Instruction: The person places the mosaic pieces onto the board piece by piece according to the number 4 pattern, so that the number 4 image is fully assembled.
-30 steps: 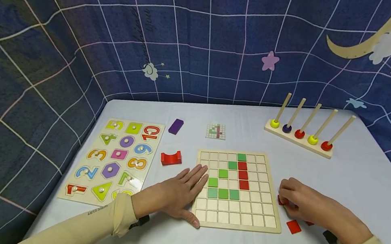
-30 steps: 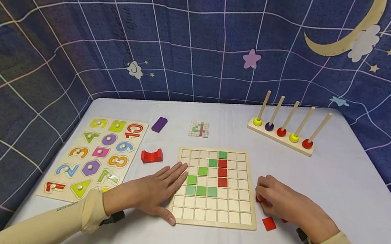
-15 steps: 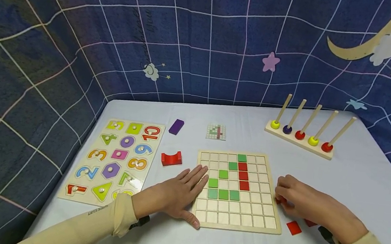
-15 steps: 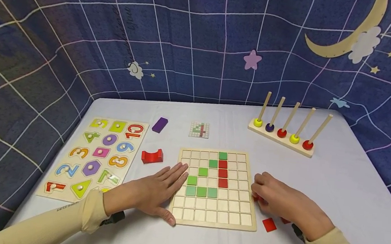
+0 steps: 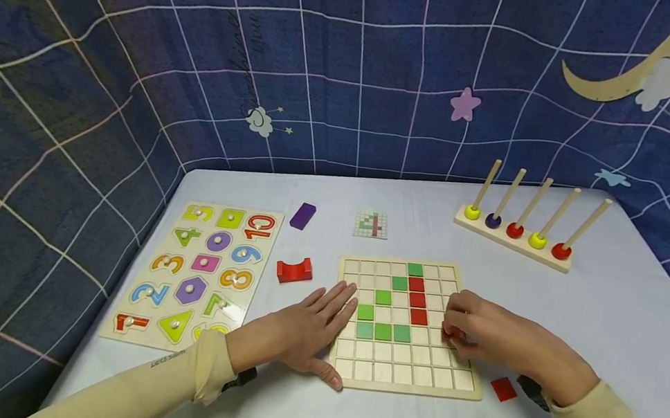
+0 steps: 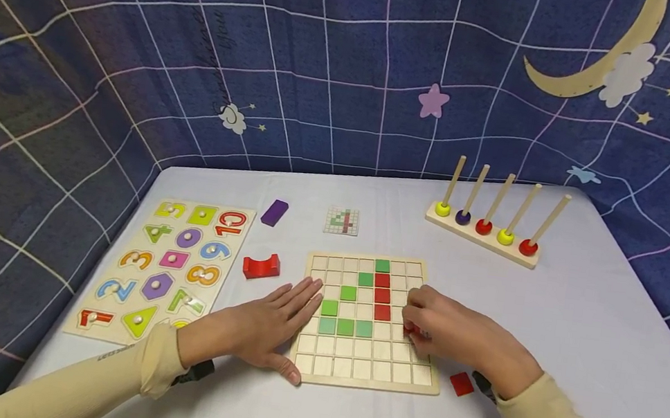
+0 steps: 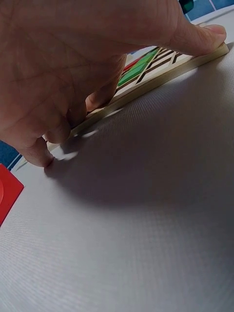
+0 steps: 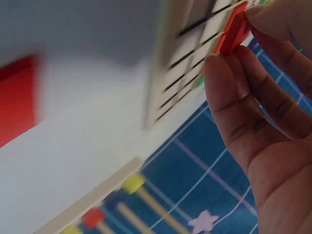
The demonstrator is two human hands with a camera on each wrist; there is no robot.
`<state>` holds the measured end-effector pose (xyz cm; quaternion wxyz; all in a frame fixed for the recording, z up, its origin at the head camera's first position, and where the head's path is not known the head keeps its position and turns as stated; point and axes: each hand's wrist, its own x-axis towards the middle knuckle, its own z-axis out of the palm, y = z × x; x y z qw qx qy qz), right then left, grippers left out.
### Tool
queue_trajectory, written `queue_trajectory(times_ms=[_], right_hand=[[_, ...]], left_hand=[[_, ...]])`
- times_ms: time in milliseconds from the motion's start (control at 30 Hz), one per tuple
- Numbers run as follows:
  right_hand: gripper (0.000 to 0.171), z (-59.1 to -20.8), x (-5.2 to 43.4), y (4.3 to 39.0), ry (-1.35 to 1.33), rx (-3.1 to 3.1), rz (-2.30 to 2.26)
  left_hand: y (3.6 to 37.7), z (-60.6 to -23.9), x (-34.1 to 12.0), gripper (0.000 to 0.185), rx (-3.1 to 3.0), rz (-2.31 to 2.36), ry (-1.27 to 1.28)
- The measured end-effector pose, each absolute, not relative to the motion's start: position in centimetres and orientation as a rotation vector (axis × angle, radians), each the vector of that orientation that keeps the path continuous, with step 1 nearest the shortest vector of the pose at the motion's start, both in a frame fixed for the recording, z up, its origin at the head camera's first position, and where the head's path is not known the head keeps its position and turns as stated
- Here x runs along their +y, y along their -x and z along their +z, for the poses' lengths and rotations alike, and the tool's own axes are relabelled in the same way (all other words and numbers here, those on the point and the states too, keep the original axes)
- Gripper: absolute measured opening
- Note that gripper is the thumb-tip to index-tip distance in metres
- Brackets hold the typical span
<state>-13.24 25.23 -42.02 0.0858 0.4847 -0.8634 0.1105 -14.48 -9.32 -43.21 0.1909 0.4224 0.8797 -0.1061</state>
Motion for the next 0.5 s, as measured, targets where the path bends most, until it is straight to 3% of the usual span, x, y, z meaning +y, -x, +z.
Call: queue_trajectory(times_ms=[300,500], right_hand=[[0.024,-42.8,21.6,13.5,-1.523,-2.52,0.344],[0.033,-43.5,21.2,13.0,-1.502,-2.544,0.422]], left_hand=[[14.4,-43.3,-9.2,0.13,2.467,-0.315,-1.201],[14.4,-43.2,-9.3,0.13,2.474,-0.323,-1.203]])
